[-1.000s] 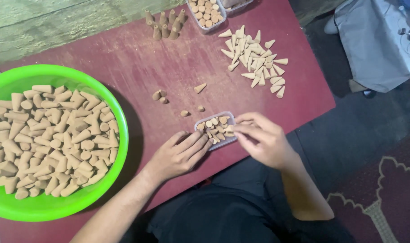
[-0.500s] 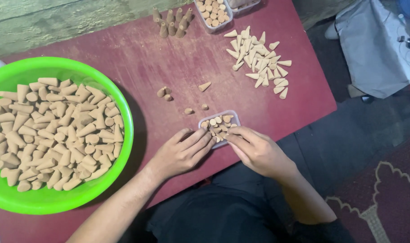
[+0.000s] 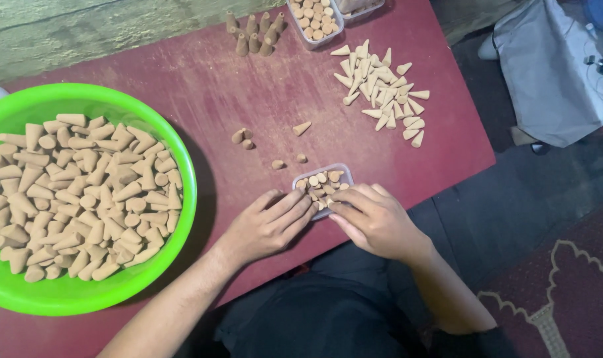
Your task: The person picks up incense cones one at a time and places them into a small transparent container on a table, occasionally selecting specific cones from a larger green bowl or a pile on the table.
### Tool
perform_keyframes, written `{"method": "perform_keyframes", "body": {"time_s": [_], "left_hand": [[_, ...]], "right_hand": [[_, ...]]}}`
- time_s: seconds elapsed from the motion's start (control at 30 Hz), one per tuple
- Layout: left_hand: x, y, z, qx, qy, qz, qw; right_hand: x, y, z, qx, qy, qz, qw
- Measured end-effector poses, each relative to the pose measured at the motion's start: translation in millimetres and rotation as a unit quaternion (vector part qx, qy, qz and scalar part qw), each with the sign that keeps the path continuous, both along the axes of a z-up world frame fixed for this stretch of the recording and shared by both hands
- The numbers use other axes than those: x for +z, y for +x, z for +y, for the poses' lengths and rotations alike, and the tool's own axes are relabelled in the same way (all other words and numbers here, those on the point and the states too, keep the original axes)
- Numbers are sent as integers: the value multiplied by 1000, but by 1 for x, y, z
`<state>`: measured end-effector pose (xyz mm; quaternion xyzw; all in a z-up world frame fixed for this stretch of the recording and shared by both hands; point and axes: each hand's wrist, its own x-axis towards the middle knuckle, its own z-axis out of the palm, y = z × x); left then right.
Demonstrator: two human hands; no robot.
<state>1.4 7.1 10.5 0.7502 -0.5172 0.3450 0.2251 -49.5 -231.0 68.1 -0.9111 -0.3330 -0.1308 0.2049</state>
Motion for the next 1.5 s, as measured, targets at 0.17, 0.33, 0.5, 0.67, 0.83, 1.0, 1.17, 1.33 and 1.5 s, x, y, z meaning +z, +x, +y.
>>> {"method": "perform_keyframes", "body": {"time_s": [0.17,0.33,0.5,0.67,0.83,1.0,1.17,1.33,1.5], "left_hand": [[-6,0,1,-11,6,6,1000],[-9,2,3,-32,30,5,999],[-1,-1,0,-13,21,-1,1000],[-4,-6,5,14,10,23,1000],[-2,-14,14,67,17,93,993],[19,-27,24,99,56,185,976],[21,-44,33,157,34,213,964],[12,-50,39,191,-1,248,950],[12,-48,34,220,-19,228,948]], "right_hand": [[-7,-3,-2,-16,11,-10,1000],[-10,-9,-5,-32,7,-28,999],[-27,-15,-21,-96,116,-33,988],[-41,6,-91,-225,120,-73,964],[-53,39,-133,-319,33,-128,939],[-64,65,-139,-382,-93,-94,914],[-57,66,-142,-347,-36,-46,936],[-57,69,-146,-345,-19,-10,938],[-58,72,-151,-324,-14,39,945]]}}
